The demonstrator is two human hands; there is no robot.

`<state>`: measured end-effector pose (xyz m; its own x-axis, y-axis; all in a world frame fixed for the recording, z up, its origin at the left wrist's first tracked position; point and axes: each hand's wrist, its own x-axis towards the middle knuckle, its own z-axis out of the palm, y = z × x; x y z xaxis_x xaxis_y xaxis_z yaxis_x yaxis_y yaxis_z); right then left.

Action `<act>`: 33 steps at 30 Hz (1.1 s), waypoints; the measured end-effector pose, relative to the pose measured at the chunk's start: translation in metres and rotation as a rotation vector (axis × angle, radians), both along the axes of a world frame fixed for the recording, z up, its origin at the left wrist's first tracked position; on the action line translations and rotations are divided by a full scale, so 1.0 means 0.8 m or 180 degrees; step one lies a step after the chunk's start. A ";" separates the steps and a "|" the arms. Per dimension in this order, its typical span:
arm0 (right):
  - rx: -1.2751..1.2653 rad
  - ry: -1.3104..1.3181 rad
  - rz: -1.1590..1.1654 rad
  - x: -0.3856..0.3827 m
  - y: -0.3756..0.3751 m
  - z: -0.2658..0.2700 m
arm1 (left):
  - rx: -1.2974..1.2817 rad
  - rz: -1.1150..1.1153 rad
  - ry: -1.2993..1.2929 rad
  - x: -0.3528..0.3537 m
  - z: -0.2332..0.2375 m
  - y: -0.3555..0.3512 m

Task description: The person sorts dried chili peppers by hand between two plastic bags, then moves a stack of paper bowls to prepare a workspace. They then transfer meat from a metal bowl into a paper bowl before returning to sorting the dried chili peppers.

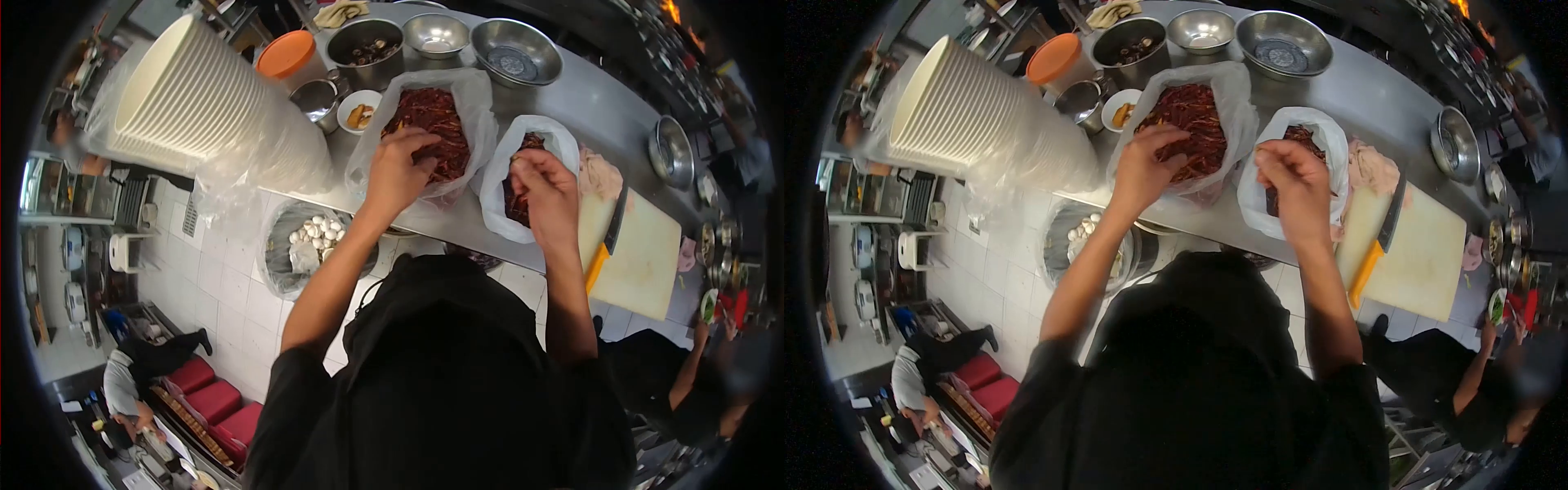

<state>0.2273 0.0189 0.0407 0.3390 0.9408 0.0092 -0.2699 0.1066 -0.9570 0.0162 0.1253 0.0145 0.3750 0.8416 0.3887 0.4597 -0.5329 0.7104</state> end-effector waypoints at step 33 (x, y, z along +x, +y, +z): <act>-0.0876 -0.5051 -0.0425 0.150 0.031 -0.100 | -0.0220 0.0405 -0.1171 -0.122 0.067 -0.097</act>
